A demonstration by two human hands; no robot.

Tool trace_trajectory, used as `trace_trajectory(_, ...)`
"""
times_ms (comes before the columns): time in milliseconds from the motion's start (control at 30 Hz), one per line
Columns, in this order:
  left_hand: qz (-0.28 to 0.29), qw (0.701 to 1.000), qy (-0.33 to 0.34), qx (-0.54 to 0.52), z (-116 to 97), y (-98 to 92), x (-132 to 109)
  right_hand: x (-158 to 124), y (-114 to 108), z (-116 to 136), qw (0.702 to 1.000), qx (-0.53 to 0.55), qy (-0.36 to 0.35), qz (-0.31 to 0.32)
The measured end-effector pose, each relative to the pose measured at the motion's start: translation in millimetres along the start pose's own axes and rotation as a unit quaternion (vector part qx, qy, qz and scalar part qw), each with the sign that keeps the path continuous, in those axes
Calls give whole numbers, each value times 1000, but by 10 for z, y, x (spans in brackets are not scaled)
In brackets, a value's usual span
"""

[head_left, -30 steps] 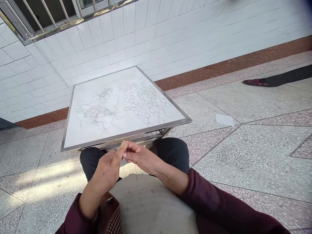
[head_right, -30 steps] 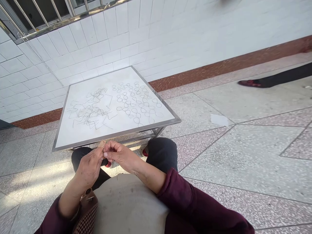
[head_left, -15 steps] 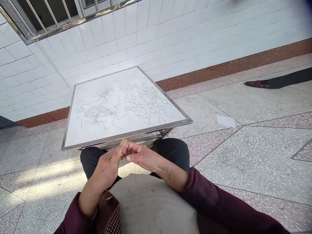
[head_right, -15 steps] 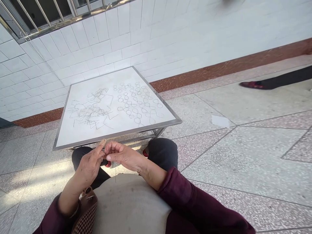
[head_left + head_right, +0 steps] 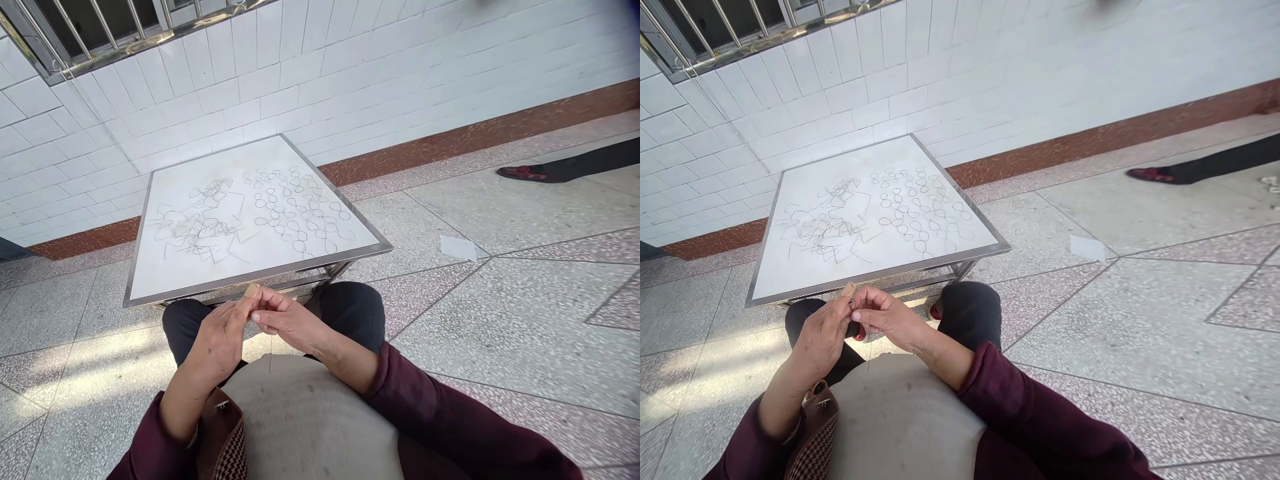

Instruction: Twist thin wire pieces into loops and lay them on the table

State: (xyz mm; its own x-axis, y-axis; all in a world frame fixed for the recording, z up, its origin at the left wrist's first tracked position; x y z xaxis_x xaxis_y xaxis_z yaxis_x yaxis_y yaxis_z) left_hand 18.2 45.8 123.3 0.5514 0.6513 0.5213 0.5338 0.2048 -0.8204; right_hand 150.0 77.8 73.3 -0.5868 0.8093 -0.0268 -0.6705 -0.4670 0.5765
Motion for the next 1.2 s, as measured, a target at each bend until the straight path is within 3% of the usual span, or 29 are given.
trace_trajectory(200, -35, 992, 67, 101, -77, 14, 98, 13, 23, 78, 995, 0, -57, -82)
trace_trajectory(333, -110, 988, 81, 77, -99, -63, 110, -12, 58, 165, 991, -25, -84, -97)
trace_trajectory(433, -174, 984, 21, 22, -31, -124, 39, -17, 46, 227, 985, -31, -108, -131)
trace_trajectory(500, -193, 975, -87, -71, 92, -101, -33, -15, 26, 279, 976, -19, -139, -168)
trace_trajectory(567, -191, 931, -221, -218, 226, 17, -114, -9, 14, 326, 965, -2, -171, -197)
trace_trajectory(667, -180, 802, -350, -449, 269, 303, -180, 11, 20, 357, 953, 4, -205, -223)
trace_trajectory(767, -194, 695, -364, -589, 144, 509, -137, 30, 27, 337, 942, -6, -229, -243)
trace_trajectory(867, -233, 643, -359, -636, 36, 570, -85, 51, 26, 293, 936, -9, -240, -256)
trace_trajectory(967, -255, 634, -363, -633, -1, 558, -80, 68, 24, 274, 933, -6, -245, -262)
trace_trajectory(1200, -244, 670, -367, -597, 10, 564, -119, 101, 41, 261, 932, 31, -226, -282)
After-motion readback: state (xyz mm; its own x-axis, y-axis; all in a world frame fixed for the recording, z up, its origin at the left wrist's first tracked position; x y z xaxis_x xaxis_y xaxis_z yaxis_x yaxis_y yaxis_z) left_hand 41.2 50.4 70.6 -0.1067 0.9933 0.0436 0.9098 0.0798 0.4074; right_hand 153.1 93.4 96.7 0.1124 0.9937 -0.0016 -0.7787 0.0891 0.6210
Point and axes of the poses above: each hand's wrist, its own x-axis towards the middle knuckle, its own y-axis out of the palm, z = x × y, the point moved 4 cm from there along x, towards the middle knuckle
